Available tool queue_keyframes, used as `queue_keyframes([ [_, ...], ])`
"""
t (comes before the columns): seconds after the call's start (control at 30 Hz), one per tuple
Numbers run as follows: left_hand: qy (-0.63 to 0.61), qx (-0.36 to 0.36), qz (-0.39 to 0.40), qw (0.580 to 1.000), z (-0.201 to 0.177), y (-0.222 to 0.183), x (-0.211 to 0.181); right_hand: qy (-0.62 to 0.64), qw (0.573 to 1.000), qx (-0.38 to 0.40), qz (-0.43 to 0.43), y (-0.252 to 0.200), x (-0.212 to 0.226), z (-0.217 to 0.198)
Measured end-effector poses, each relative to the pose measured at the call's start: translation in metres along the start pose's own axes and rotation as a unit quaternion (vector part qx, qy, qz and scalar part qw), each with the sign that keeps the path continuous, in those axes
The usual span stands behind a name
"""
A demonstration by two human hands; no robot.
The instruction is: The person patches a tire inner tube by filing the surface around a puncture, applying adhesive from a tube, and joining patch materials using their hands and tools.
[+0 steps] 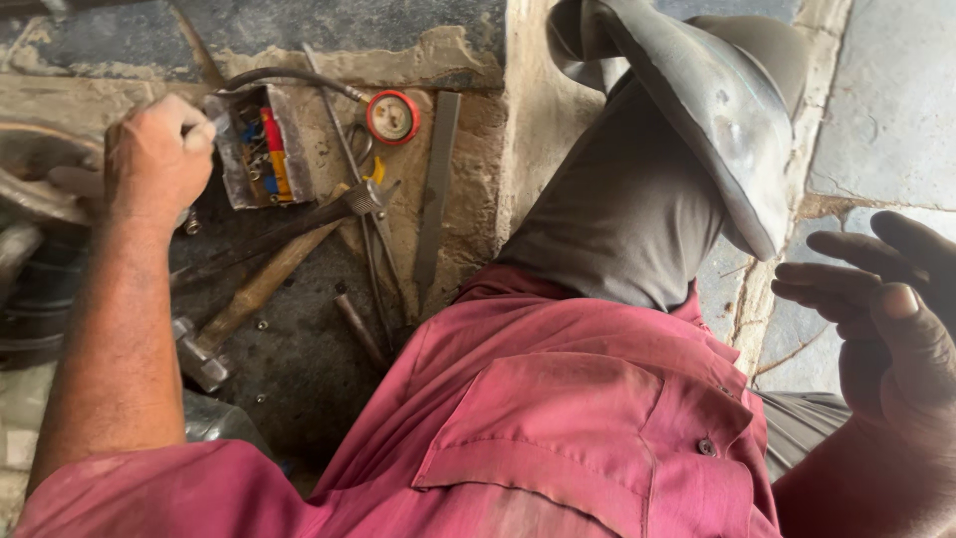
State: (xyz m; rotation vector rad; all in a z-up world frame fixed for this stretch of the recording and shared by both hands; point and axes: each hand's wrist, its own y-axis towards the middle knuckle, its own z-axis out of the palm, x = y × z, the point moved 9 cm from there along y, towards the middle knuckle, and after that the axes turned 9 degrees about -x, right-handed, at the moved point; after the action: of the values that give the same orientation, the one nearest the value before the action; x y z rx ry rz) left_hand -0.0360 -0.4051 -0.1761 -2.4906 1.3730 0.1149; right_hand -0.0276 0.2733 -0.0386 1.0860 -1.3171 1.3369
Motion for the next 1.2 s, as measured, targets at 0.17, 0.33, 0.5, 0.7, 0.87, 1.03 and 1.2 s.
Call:
queue_keyframes([
  [0.17,-0.184,0.028,-0.073,0.980,0.017,-0.004,-0.014,0.001,1.000,0.000,0.001,0.000,-0.003,0.003],
  [0.33,-0.256,0.032,-0.121,0.958,0.032,-0.001,-0.012,0.009,1.000,0.001,0.001,-0.002,-0.001,0.000],
  [0.5,-0.139,-0.033,-0.001,0.990,-0.020,-0.026,-0.063,0.007,1.000,-0.019,-0.002,-0.005,0.012,0.018],
  [0.7,-0.369,0.078,0.241,0.894,-0.054,-0.094,-0.222,-0.051,0.999,0.004,0.014,-0.002,0.029,0.080],
  [0.87,-0.429,0.208,0.330,0.815,-0.050,-0.161,-0.317,-0.025,0.990,0.127,0.052,0.011,0.030,0.142],
  [1.03,-0.393,0.156,0.441,0.791,-0.054,-0.194,-0.359,-0.024,0.988,0.149,0.044,0.014,0.021,0.149],
  [1.2,-0.439,0.110,0.500,0.738,-0.052,-0.213,-0.372,-0.094,0.990,0.105,-0.014,0.015,0.012,0.126],
])
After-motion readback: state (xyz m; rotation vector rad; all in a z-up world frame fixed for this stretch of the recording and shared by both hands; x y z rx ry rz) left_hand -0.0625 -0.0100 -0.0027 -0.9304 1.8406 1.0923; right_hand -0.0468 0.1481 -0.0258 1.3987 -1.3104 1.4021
